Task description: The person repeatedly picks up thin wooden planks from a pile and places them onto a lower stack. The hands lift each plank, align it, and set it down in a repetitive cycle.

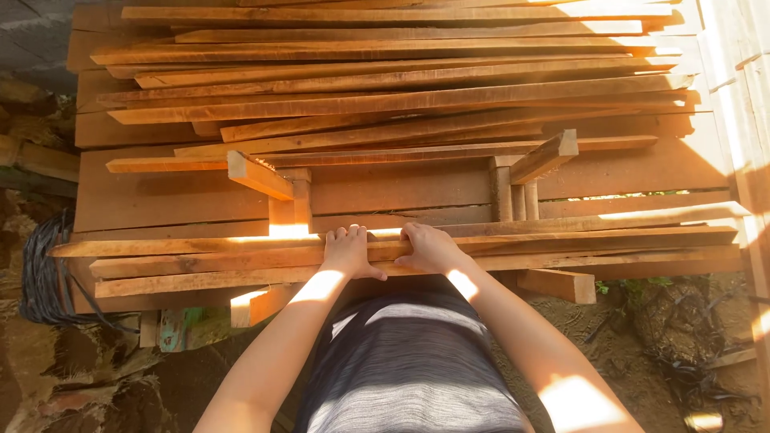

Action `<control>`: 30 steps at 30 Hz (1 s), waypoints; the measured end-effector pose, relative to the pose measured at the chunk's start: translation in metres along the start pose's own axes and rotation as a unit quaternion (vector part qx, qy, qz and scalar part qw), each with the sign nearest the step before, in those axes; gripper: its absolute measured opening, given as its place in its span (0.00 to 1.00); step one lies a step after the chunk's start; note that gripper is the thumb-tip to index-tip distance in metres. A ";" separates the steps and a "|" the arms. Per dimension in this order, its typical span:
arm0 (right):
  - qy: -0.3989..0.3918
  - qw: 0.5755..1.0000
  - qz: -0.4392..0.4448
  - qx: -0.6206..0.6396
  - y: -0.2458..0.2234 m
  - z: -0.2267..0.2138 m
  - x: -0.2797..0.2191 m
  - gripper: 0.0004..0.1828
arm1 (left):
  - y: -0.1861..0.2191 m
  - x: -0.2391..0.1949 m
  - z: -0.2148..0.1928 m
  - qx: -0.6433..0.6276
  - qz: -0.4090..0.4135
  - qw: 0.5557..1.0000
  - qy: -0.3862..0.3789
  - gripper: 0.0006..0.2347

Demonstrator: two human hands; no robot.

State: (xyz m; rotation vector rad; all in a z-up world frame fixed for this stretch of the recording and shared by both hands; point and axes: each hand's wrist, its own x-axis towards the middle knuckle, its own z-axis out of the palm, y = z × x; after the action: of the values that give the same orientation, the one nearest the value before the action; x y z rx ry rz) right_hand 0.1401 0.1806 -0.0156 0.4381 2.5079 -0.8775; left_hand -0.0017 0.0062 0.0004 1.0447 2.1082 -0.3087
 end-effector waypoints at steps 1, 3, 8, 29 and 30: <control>-0.022 0.999 0.006 -0.023 -0.004 -0.002 -0.002 0.29 | 0.001 -0.002 -0.002 0.007 -0.001 1.000 0.002 0.50; -0.045 0.998 0.010 -0.048 -0.009 -0.003 -0.005 0.28 | 0.000 0.000 0.000 0.012 -0.003 1.000 0.004 0.49; 0.077 0.991 -0.098 -0.045 -0.024 -0.007 -0.025 0.22 | -0.003 0.009 0.013 0.011 -0.001 1.000 0.009 0.50; 0.220 0.956 -0.191 -0.028 -0.013 -0.002 -0.029 0.20 | -0.005 0.008 0.012 -0.011 0.001 1.000 0.002 0.51; 0.219 0.956 -0.191 -0.029 -0.012 -0.001 -0.030 0.20 | -0.002 0.008 0.011 -0.012 0.001 1.000 0.002 0.51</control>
State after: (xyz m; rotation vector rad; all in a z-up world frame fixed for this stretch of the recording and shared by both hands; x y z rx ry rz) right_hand 0.1605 0.1679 0.0066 0.1332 3.0883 -0.9210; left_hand -0.0010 0.0041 -0.0135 1.0348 2.1081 -0.2797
